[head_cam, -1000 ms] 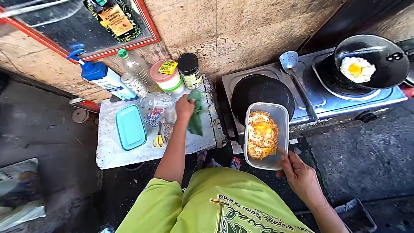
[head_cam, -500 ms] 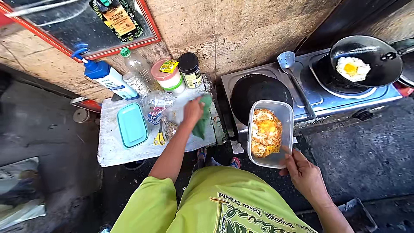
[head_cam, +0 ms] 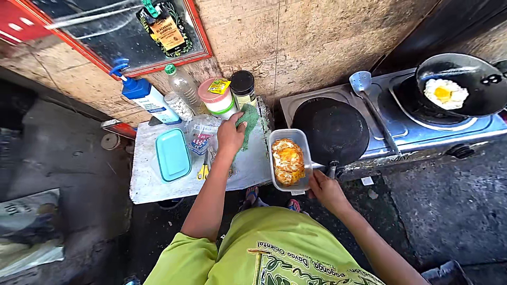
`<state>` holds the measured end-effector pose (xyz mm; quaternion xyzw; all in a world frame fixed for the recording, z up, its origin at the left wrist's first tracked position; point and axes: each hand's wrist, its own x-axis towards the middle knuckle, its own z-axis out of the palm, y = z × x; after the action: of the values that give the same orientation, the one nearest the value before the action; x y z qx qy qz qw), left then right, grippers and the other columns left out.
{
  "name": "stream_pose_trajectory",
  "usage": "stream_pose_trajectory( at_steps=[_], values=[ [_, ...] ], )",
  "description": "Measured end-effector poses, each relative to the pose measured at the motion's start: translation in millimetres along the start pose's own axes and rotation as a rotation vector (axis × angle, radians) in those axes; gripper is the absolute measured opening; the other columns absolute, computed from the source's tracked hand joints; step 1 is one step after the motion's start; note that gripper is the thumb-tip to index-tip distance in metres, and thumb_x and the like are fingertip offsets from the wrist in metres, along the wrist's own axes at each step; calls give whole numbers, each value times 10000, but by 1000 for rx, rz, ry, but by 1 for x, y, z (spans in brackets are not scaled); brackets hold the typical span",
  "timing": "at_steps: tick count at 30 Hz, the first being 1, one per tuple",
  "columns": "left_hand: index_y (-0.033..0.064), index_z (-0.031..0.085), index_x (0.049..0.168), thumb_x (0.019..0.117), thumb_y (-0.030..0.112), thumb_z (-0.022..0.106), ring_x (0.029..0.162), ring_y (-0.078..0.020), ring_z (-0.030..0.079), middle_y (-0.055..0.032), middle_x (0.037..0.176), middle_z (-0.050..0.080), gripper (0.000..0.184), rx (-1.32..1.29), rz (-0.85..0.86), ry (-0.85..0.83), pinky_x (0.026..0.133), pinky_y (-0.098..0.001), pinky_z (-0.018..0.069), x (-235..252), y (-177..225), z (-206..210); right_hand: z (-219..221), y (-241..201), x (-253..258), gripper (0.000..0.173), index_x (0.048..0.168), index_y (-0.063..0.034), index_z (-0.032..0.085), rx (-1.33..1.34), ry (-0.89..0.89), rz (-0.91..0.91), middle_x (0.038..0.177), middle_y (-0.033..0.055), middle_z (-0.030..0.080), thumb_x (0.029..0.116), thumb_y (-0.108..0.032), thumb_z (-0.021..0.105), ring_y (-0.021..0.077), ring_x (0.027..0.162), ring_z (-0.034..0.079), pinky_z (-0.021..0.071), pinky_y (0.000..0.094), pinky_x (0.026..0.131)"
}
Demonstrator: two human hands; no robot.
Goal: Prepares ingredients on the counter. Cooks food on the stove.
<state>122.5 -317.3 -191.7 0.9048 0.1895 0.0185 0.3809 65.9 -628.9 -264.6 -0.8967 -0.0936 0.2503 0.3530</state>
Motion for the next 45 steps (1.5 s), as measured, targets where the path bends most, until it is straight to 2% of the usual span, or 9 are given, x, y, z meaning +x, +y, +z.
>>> stream_pose_trajectory(
  at_steps=[7,11,14,18,20,23,27,36,45],
  values=[
    [43,647,1326,1017,152,647,1043,-92,709,-70,1193,725,328,-381,291,318,939,-304,594,-15,13,-65,40,-44,80,385,1314,61,569,1,-199,26,968,202,714,1123,-201,361,284,848,737,595,451,843],
    [-6,599,1345,1010,83,636,984,-102,722,-54,1143,727,349,-518,362,384,878,-289,621,-29,2,-103,54,-60,108,396,1340,66,537,-41,-243,38,1000,212,714,1133,-208,340,292,887,739,583,451,880],
    [61,593,1388,1023,118,637,959,-90,726,-16,1152,722,372,-528,301,370,839,-275,627,-46,-14,-128,53,-70,116,405,1360,55,541,-96,-238,60,1006,216,715,1136,-215,338,299,871,740,586,456,868],
    [53,631,1342,995,53,636,942,-112,733,-18,1121,739,348,-635,303,411,823,-296,637,-64,-40,-158,31,-108,108,588,1460,1,516,-463,-257,167,1242,295,668,1129,-432,295,452,1181,654,496,607,992],
    [51,631,1333,984,35,624,929,-89,731,8,1100,746,349,-653,332,432,813,-273,633,-71,-54,-172,24,-132,106,638,1387,26,571,-536,-100,89,1142,315,695,1112,-497,331,503,1109,672,511,653,906],
    [35,636,1316,970,19,623,918,-81,731,14,1068,752,346,-659,314,476,815,-258,629,-73,-70,-185,21,-162,135,531,1351,0,633,-329,115,-143,1022,288,720,1105,-424,428,503,964,700,523,688,818],
    [-6,624,1312,972,9,615,931,-95,733,-14,1075,750,341,-647,267,484,834,-263,630,-71,-91,-191,23,-213,204,437,1280,-34,669,72,126,-205,988,161,758,1107,-376,460,327,855,745,585,580,834],
    [-70,607,1294,963,11,618,950,-97,734,-47,1086,747,342,-620,154,521,845,-255,627,-66,-129,-200,27,-285,261,531,1254,-50,631,-124,276,48,1101,224,718,942,-473,701,420,1063,698,534,632,873],
    [-41,639,1290,956,47,665,994,-44,714,-38,1143,737,347,-445,370,497,880,-220,607,-29,-111,-196,27,-287,270,617,1377,-70,567,98,332,137,1189,183,719,844,-238,828,383,1138,682,526,613,949]
  ],
)
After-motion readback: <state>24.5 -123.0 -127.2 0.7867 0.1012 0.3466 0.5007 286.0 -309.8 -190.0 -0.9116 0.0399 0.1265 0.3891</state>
